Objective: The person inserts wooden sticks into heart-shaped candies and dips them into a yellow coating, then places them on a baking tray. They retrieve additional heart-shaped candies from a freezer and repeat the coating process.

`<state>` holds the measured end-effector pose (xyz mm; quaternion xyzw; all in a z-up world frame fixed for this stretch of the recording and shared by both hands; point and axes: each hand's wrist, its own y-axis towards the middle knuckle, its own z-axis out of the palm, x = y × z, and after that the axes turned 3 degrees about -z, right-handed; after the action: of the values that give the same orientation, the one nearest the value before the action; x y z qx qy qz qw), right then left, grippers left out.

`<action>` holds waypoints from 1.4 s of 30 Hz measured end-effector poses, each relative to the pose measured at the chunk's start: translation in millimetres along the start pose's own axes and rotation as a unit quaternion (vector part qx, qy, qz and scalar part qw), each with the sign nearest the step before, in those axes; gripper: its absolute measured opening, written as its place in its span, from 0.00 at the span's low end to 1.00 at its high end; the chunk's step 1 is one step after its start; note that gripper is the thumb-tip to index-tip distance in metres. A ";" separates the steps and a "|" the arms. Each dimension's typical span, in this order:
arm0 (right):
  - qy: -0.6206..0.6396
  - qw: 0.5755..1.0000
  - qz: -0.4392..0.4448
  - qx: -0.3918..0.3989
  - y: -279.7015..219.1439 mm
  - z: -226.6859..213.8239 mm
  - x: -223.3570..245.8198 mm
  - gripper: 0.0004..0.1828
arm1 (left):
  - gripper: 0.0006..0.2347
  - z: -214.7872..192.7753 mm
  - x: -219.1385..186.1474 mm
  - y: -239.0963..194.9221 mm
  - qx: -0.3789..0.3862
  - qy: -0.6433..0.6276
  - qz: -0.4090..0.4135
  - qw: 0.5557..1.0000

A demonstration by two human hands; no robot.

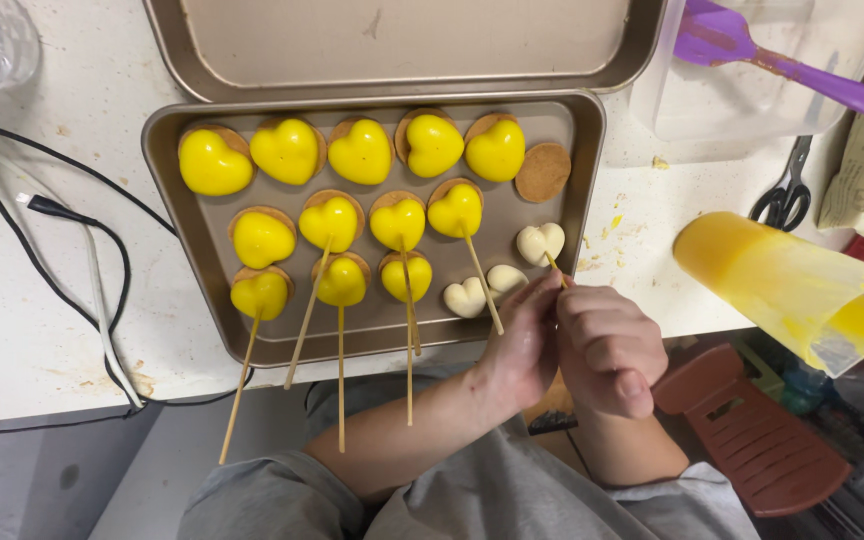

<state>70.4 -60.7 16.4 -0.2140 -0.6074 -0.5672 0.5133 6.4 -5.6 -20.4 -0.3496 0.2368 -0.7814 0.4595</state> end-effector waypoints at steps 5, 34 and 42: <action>0.006 1.000 -0.003 0.003 -7.3 -3.3 -10.5 0.26 | 0.08 -8.5 -1.0 11.5 0.017 -0.037 -0.017 0.999; -0.527 0.847 0.048 -0.052 -4.4 -178.7 251.9 0.07 | 0.19 105.3 137.8 -58.4 0.206 0.481 -0.052 0.850; -0.525 0.838 0.034 0.148 9.2 -237.8 147.1 0.03 | 0.18 -4.4 25.1 -129.7 -0.019 0.490 0.406 0.771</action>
<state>112.6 -321.8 107.7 -0.4216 -0.8548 -0.2557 0.1617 -77.0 32.9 74.7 0.2004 0.5646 -0.5832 0.5486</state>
